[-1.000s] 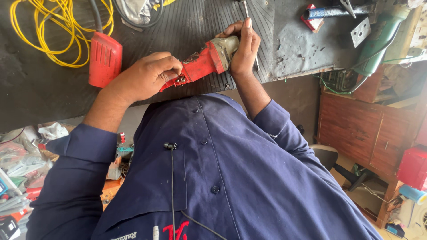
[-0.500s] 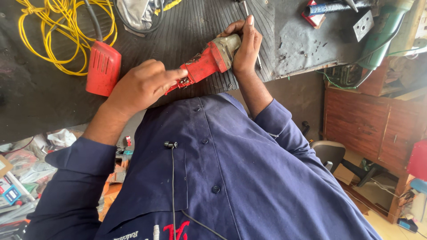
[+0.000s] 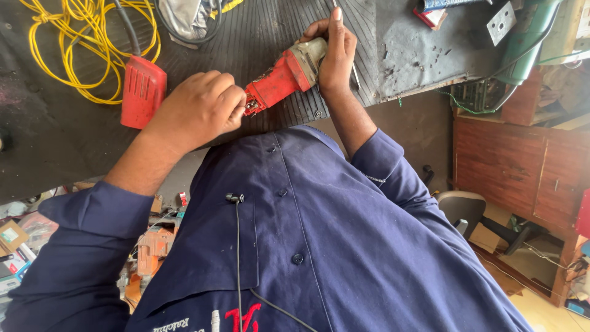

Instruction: The person disassembles a red angle grinder, removes the housing, and manipulates internal components and wires. They use pliers to adjust connections and repeatedly reposition the tool on the workbench.

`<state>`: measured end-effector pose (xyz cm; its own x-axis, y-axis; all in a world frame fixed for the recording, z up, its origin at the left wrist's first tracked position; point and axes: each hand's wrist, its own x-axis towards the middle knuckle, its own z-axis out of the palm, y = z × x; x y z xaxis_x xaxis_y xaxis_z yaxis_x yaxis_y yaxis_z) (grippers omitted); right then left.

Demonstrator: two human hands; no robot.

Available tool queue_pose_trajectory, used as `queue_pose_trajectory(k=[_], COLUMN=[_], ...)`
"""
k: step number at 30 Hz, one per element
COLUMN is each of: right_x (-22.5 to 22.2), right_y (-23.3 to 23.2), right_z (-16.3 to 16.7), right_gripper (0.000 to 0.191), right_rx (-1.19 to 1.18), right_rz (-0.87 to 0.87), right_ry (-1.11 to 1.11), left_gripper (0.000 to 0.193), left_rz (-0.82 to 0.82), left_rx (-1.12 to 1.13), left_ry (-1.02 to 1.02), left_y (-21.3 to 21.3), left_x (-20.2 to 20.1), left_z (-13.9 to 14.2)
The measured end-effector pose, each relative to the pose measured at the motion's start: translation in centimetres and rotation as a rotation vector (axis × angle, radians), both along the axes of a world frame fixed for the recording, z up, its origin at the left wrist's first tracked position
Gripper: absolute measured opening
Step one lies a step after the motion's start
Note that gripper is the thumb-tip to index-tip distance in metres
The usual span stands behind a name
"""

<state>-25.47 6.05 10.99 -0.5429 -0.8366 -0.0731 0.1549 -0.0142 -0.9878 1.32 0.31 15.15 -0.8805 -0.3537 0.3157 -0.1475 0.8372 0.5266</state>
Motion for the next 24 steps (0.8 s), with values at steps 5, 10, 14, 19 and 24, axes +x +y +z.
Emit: queue_pose_trajectory(k=[5, 10, 14, 19, 24], right_x=[0.2, 0.5, 0.6, 0.4, 0.4], right_y=[-0.6, -0.8, -0.7, -0.7, -1.3], right_z=[0.7, 1.1, 1.1, 1.0, 0.6], right_gripper=[0.066, 0.067, 0.067, 0.067, 0.067], right_rx=[0.019, 0.027, 0.035, 0.060, 0.083], right_rz=[0.014, 0.023, 0.024, 0.013, 0.015], right_ry=[0.045, 0.055, 0.044, 0.079, 0.087], left_gripper=[0.015, 0.014, 0.021, 0.015, 0.015], left_rz=[0.131, 0.266, 0.289, 0.227, 0.323], left_rx=[0.582, 0.800, 0.537, 0.214, 0.391], left_ry=[-0.080, 0.045, 0.017, 0.077, 0.135], left_y=[1.6, 1.5, 1.8, 2.1, 2.0], left_x=[-1.0, -0.9, 0.1, -0.3, -0.5], left_z=[0.1, 0.4, 1.1, 0.9, 0.5])
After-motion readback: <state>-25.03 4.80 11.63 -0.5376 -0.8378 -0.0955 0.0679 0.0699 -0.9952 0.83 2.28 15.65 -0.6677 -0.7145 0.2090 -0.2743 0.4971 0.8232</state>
